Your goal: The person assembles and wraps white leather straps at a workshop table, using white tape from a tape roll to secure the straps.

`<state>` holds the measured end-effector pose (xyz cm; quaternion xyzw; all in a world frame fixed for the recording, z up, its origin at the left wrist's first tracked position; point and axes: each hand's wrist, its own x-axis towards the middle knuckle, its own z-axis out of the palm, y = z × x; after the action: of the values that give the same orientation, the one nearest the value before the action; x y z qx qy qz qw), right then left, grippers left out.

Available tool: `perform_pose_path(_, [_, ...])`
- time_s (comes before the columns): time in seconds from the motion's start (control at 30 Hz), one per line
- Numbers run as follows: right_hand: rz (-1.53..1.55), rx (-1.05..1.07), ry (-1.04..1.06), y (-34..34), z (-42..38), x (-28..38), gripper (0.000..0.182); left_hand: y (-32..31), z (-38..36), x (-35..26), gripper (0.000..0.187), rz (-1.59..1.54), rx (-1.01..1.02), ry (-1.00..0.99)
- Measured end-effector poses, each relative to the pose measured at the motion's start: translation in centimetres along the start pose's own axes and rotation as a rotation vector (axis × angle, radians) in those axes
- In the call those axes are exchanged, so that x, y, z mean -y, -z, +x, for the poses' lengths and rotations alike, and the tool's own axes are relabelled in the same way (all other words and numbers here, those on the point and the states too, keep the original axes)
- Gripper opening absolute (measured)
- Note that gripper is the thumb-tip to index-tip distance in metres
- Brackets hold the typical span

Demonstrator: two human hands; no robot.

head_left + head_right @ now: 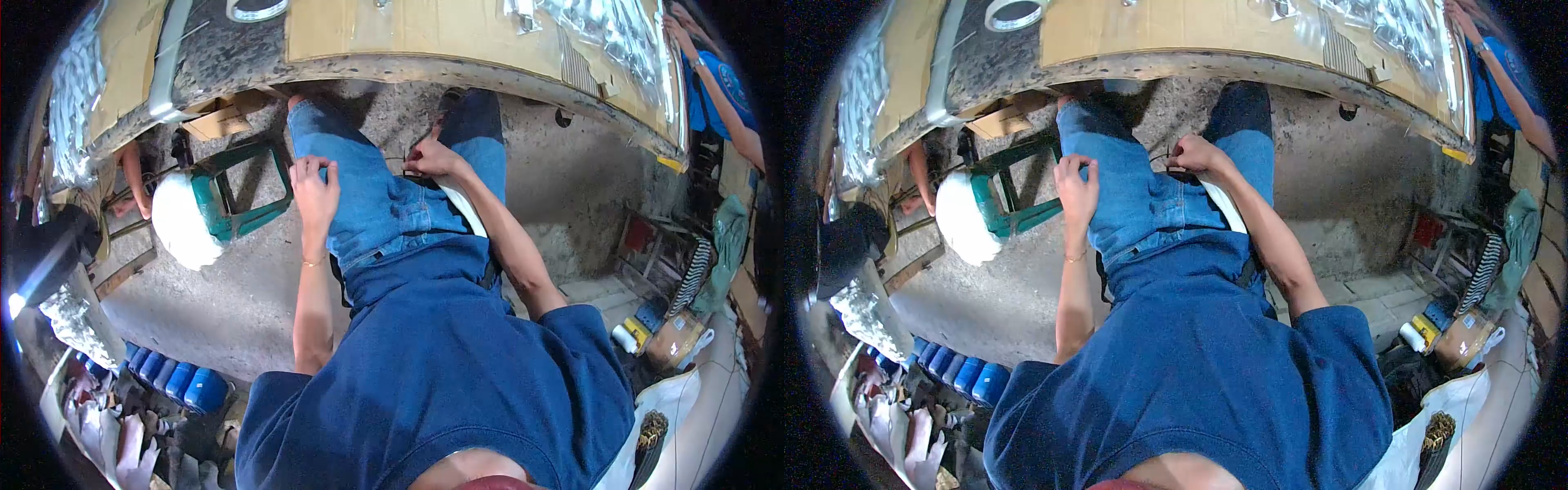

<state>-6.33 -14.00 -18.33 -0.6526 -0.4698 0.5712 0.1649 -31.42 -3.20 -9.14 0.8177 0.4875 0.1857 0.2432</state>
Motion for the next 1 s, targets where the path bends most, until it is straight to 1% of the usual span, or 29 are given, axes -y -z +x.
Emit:
perform_pose_path(0.07, [0.015,-0.045,-0.009,-0.3,0.0,-0.3,0.033,-0.7,0.3,-0.2,0.012,0.035,-0.001,0.001])
perform_pose_path(0.13, [-0.077,-0.077,-0.002,-0.4,-0.2,0.4,0.034,-1.3,0.5,-0.1,0.013,0.070,-0.008,0.008])
perform_pose_path(0.23, [-0.074,-0.039,-0.037,-0.5,-0.1,1.1,0.029,-1.4,0.7,0.3,0.014,0.100,0.026,0.032])
perform_pose_path(0.37, [-0.108,-0.035,-0.003,-0.7,0.2,1.1,0.033,-1.6,1.0,0.2,0.015,0.120,0.020,0.025])
perform_pose_path(0.43, [-0.106,-0.099,-0.073,-0.9,0.0,1.3,0.029,-1.7,1.0,0.1,0.015,0.126,0.011,0.032])
perform_pose_path(0.57, [-0.050,-0.101,-0.036,-0.5,-0.2,1.9,0.029,-1.9,0.9,0.2,0.015,0.144,-0.007,0.015])
perform_pose_path(0.63, [-0.051,-0.052,-0.070,-0.4,-0.4,2.3,0.029,-1.9,0.8,0.3,0.014,0.147,-0.005,0.018])
perform_pose_path(0.77, [-0.061,-0.084,-0.044,-0.5,-0.6,2.6,0.031,-2.0,0.8,0.7,0.015,0.137,-0.018,0.010])
perform_pose_path(0.87, [-0.070,-0.066,-0.074,-0.5,-0.7,2.9,0.032,-1.9,0.6,0.7,0.015,0.137,-0.020,0.016])
perform_pose_path(0.93, [-0.135,-0.028,-0.088,-0.7,-0.3,2.5,0.026,-1.9,0.6,0.6,0.015,0.141,-0.019,0.016])
perform_pose_path(1.0, [-0.172,-0.061,-0.093,-0.8,-0.2,2.3,0.026,-2.0,0.7,0.5,0.015,0.148,-0.012,0.029])
